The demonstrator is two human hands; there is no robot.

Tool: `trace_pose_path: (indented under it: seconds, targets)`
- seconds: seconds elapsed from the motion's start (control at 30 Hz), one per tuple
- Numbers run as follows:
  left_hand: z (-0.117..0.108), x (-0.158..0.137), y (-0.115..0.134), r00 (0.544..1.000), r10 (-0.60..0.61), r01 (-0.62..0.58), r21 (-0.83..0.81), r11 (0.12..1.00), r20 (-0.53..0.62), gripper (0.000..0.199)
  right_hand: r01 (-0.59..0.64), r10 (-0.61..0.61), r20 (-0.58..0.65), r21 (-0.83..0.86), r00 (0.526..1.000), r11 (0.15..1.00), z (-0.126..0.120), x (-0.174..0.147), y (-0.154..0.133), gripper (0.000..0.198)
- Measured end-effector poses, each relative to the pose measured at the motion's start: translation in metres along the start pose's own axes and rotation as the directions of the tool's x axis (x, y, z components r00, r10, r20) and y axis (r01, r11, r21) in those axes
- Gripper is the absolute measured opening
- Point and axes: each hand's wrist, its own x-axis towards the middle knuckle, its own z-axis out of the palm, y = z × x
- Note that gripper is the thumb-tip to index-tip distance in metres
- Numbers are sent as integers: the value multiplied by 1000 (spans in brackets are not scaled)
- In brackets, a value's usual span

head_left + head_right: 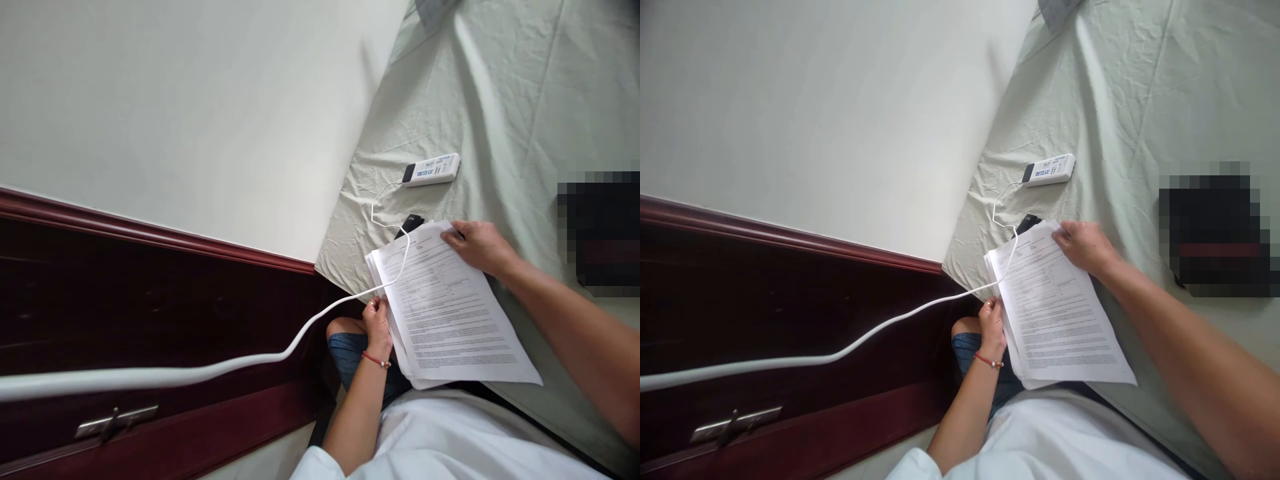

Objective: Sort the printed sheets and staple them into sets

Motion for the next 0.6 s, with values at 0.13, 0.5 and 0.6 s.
trace_pose_path:
  seconds: [0.13, 0.5, 0.6]
  targets:
    - [-1, 2, -6, 998, 54, -54, -7, 999, 18, 46, 6, -5, -46, 12, 999, 1000, 8, 0, -1, 25]
    - [8, -11, 8, 990, 119, -114, -70, 991, 75, 71, 11, -6, -136, 42, 991, 999, 17, -4, -6, 30]
    - [13, -15, 15, 985, 106, -91, -114, 989, 135, 79, 21, -9, -154, 75, 988, 997, 16, -5, -7, 33]
